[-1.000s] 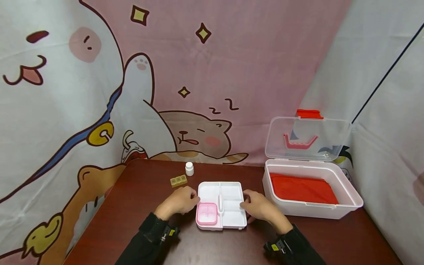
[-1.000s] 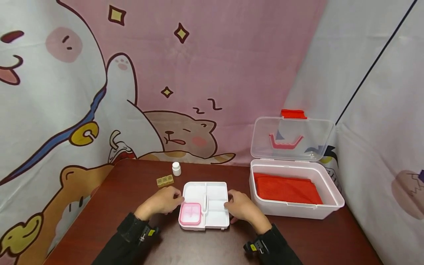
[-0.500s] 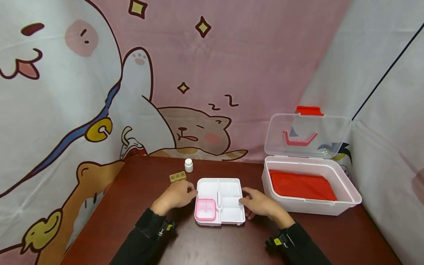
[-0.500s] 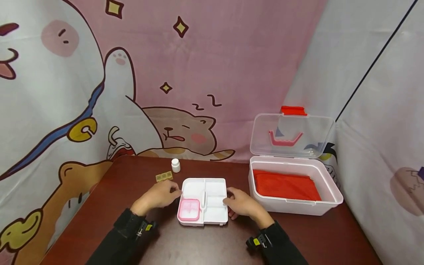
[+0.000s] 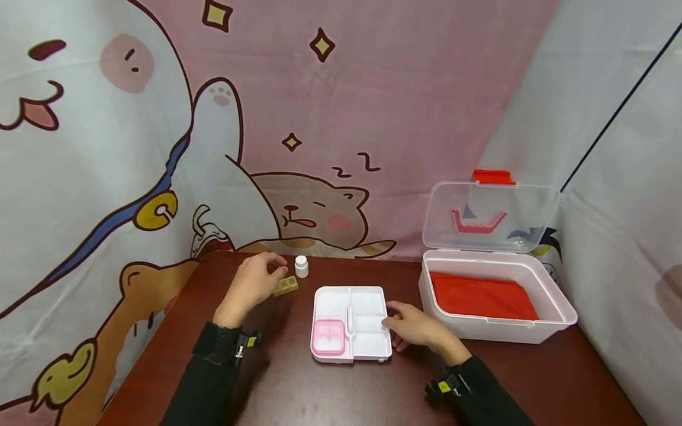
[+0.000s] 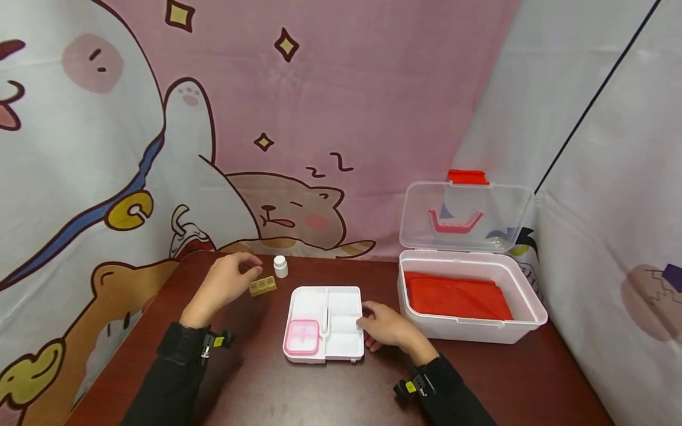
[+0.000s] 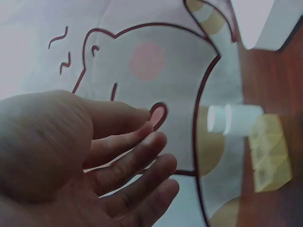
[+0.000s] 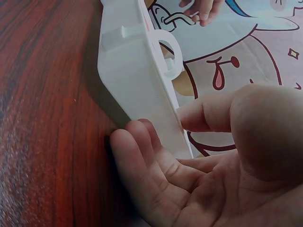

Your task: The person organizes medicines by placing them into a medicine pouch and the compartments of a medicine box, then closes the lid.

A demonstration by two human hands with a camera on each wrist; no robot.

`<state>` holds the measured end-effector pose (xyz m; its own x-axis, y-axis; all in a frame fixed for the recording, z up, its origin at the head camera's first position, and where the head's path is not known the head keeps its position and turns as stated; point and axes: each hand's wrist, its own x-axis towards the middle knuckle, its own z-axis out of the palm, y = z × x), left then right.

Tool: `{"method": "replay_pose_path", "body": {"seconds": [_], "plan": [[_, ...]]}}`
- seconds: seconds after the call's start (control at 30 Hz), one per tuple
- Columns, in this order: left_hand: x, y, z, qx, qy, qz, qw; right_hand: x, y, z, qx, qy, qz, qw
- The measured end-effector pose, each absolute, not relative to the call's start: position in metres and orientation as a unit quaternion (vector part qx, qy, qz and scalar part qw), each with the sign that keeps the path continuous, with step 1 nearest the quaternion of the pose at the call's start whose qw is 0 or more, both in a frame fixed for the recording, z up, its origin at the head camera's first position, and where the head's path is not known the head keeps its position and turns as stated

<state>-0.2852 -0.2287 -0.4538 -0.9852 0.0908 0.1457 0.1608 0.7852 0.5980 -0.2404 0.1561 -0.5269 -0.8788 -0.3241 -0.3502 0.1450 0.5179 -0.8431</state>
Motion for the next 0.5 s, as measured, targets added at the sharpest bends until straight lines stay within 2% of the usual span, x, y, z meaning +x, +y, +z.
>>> {"method": "replay_pose_path", "body": {"seconds": [0.33, 0.5], "plan": [[-0.304, -0.233, -0.473, -0.043, -0.963, -0.264, -0.039, -0.241, 0.156, -0.53, -0.052, 0.833, -0.496, 0.239], [-0.311, -0.234, -0.486, -0.068, -0.961, -0.26, -0.067, -0.242, 0.154, -0.528, -0.04, 0.839, -0.489, 0.236]]}}
